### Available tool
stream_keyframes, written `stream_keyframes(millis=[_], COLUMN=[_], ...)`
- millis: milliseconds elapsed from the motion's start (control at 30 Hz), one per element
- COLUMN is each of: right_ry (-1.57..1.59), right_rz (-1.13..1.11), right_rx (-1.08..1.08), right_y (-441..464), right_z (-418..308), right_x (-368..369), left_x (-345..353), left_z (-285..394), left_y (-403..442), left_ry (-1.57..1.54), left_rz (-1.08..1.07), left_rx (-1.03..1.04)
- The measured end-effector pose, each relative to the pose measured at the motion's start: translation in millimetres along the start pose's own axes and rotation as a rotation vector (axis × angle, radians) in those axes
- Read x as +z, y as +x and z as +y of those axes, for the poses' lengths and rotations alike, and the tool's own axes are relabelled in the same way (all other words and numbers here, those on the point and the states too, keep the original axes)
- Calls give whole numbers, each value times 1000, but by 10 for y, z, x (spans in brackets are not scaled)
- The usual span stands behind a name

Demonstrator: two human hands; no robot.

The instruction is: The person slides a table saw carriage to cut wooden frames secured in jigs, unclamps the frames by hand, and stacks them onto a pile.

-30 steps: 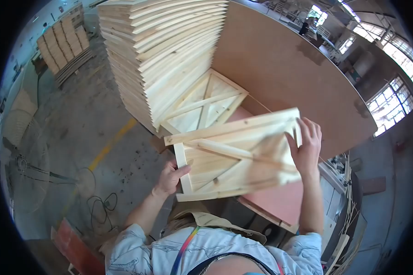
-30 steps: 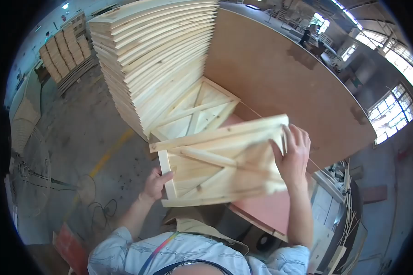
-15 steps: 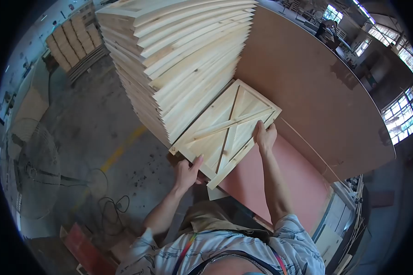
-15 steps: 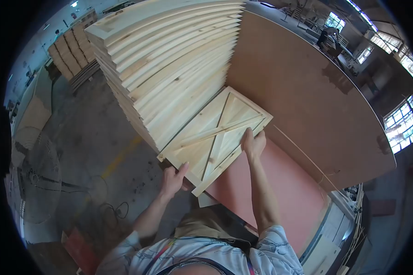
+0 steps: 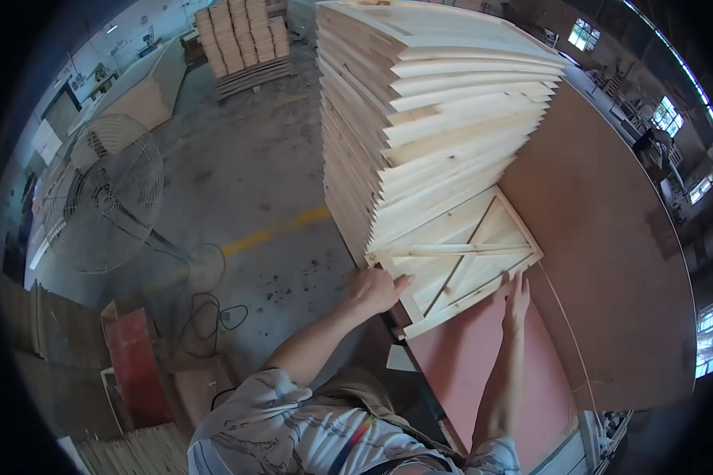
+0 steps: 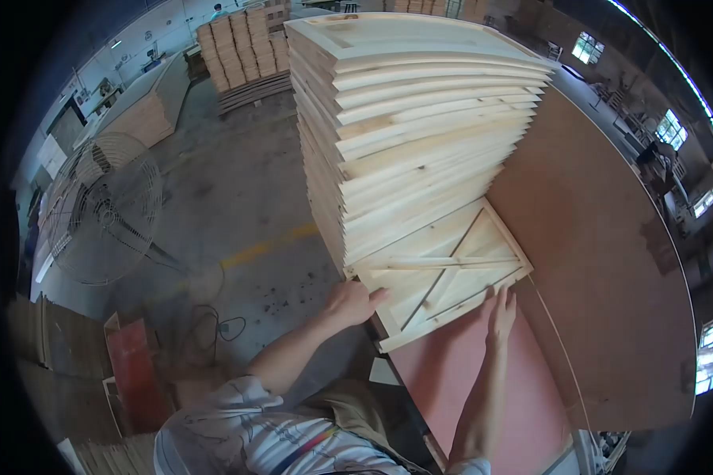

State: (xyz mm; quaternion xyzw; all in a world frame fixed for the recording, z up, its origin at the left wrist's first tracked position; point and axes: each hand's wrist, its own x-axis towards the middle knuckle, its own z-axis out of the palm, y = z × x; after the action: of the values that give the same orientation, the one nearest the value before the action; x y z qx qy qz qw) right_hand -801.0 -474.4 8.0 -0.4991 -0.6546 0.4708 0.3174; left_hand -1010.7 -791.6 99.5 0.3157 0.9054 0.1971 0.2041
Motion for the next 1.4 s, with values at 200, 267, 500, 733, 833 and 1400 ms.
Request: stream_keyframes(millis=[200,267,500,733,833,1400], right_ry=[30,126,-112,-111,-31,458], right_rz=[67,306,727,996,1165,2510], right_rx=[150,273,405,658,581,1490], right_y=[-2826,-4242,-5354,-7731,-8313,-8320], right_z=[730,1211,1388,1745,1821,631], right_x=[-1749,-2352,-4986,-5543,-5209,-3279], left_x=[-273,-53,2081,3284,4001,6635], left_z=[690,1443,4936,7048,7396,5920], left_y=[-562,-1092,-3427,-7394,-9075,-12081], left_ry=[326,419,-404,-443,-358,480], left_rz=[-75,-91,-1063,-1315,-1287,-1317], left_rx=[156,496,1073,1835,2121,3006])
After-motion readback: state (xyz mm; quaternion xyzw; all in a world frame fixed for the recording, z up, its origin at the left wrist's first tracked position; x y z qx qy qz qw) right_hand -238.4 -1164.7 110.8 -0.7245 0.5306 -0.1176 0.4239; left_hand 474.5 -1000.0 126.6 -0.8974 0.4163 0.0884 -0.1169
